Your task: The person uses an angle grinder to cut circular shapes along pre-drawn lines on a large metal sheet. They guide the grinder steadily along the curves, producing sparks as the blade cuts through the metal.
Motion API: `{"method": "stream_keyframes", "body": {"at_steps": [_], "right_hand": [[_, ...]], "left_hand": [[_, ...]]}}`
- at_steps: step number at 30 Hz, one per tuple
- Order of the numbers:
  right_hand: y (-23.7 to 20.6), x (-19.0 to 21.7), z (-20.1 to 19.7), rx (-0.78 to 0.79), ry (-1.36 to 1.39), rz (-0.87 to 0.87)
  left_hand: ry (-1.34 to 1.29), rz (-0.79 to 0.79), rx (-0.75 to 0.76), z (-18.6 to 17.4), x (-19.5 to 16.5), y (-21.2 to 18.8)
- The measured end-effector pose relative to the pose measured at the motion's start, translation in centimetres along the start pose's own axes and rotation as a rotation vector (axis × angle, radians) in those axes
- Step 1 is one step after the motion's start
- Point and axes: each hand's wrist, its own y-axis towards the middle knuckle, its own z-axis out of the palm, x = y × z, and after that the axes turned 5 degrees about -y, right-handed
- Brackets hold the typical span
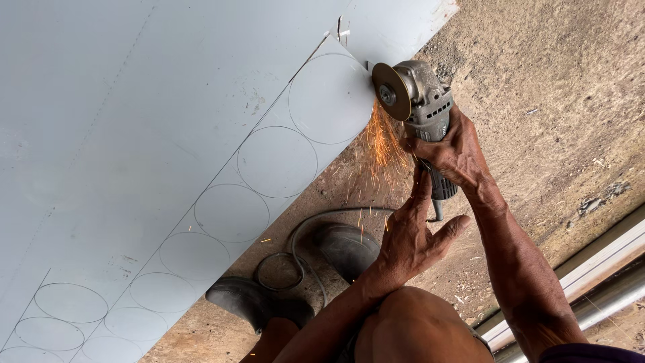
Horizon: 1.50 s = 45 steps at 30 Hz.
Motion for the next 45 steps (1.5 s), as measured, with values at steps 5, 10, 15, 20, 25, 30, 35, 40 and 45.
{"method": "stream_keyframes", "body": {"at_steps": [5,10,15,20,25,30,35,40,45], "right_hand": [[-0.1,-0.3,0.0,0.029,-0.007,0.103],[-0.1,0.3,-0.1,0.035,0.063,-0.07],[-0.2,1.4,-0.4,0.026,0.026,0.134],[0.1,1.7,-0.5,0.036,0.075,0.101],[0.3,1.3,-0.5,0.035,0.071,0.083],[0.4,1.0,-0.5,0.035,0.07,0.147],[1.0,0.6,-0.7,0.032,-0.034,0.057],[0.9,0.6,-0.8,0.036,-0.008,0.049],[0.5,1.0,-0.7,0.036,-0.014,0.092]], "left_hand": [[-0.03,0.026,0.002,0.0,0.1,0.1],[-0.005,-0.012,0.015,0.0,0.0,0.0],[0.031,0.02,-0.007,0.1,-0.1,0.2],[0.015,0.0,-0.019,0.4,0.1,0.2],[0.024,-0.116,0.066,0.4,0.1,0.4],[-0.011,-0.029,0.003,0.1,-0.3,0.5],[0.091,0.092,-0.079,0.4,-0.5,0.6],[-0.006,0.0,-0.022,0.4,-0.7,0.8],[0.003,0.059,-0.046,0.2,-1.0,1.0]]}}
